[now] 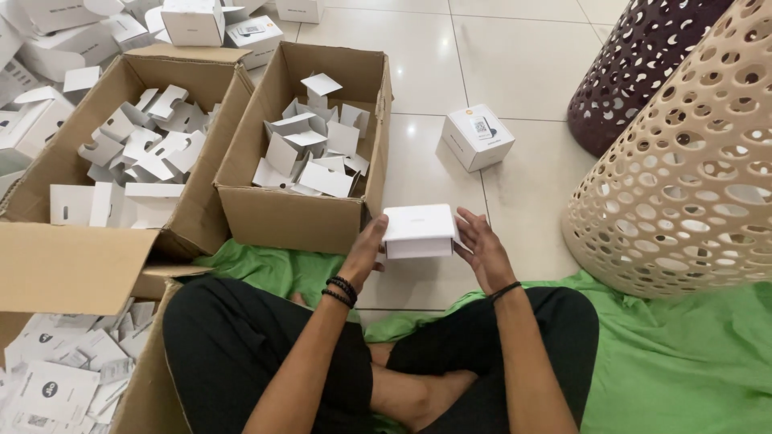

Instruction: The person sits on a green mat and packs small white boxes. They open each box, insert a folded paper document, and close the lid. The person repeats this process for multiple boxes, placing the finished ones on the floor.

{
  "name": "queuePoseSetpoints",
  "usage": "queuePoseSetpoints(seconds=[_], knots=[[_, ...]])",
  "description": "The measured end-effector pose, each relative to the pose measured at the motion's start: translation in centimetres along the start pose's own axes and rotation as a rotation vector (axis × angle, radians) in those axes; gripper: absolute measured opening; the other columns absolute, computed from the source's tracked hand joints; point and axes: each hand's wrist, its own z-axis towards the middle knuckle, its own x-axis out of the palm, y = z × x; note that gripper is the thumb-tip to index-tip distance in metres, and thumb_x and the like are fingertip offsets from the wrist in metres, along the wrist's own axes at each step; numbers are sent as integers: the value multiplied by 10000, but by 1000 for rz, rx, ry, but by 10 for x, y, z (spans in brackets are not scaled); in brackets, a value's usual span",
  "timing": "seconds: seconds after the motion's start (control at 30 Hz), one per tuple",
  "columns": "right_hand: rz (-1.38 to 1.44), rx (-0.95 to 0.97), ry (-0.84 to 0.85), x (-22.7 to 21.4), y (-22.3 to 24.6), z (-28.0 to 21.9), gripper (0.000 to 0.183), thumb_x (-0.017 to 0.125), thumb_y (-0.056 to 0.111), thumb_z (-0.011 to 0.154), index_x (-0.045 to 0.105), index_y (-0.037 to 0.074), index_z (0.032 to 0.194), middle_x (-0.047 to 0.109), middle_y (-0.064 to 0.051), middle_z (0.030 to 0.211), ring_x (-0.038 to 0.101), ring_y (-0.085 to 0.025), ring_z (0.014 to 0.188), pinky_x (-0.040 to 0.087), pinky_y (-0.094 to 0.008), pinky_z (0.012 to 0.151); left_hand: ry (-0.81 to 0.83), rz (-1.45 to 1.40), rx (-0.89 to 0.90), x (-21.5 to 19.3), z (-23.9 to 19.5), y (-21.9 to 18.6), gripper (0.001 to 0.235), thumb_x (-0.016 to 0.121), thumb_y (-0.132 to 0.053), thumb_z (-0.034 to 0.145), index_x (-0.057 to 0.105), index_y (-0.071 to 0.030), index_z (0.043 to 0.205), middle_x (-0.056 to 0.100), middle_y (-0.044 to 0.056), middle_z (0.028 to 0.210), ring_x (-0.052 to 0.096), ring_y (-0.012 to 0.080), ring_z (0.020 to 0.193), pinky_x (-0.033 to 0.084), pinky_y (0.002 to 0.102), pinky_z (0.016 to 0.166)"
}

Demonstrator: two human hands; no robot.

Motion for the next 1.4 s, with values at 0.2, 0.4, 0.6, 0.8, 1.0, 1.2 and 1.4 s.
queuePoseSetpoints(seconds=[0.2,0.4,0.6,0.8,1.0,1.2,1.4], knots=[[59,-105,77,18,6,-6,857,374,676,973,309,101,1605,397,-109,1635,364,-258,1506,247,-394,1221,-76,-19,23,13,17,21,935,362,-811,927,556,-5,1360,540,129,1045,535,194,855,483,389,645],[27,-34,11,22,6,-11,865,401,687,942,316,138,1606,411,-85,1619,377,-241,1495,267,-409,1211,-219,221,171,22,5,8,1001,210,-798,926,478,-9,1482,468,182,1398,489,320,1242,347,443,1119],[-3,-7,-16,29,11,-15,892,400,708,923,270,166,1620,357,-84,1644,325,-253,1518,253,-431,1217,-203,147,164,26,2,7,1074,184,-855,873,346,-52,1567,379,193,1618,343,350,1498,239,438,1227],[-3,-26,16,34,15,-18,949,414,738,890,222,173,1628,329,-76,1662,271,-259,1546,220,-471,1216,-98,77,91,29,-1,6,1117,165,-881,814,52,-136,1640,67,143,1710,42,313,1580,107,456,1250],[-64,-30,-19,34,7,-14,919,415,733,897,233,201,1624,299,-61,1664,241,-256,1543,249,-471,1214,-106,-33,163,24,4,12,1048,213,-839,874,186,-115,1630,229,127,1696,187,289,1566,164,427,1245],[28,-55,-6,34,9,-16,842,415,676,939,287,180,1607,346,-73,1651,282,-257,1537,271,-495,1195,-150,72,328,18,3,0,914,278,-746,960,341,-85,1588,391,150,1630,342,295,1512,263,394,1216],[49,-43,-42,30,-5,-12,797,434,661,952,314,200,1591,352,-32,1646,271,-215,1528,245,-490,1194,-196,124,394,8,24,25,802,292,-686,1035,467,-105,1559,510,164,1602,458,313,1491,349,411,1213]])
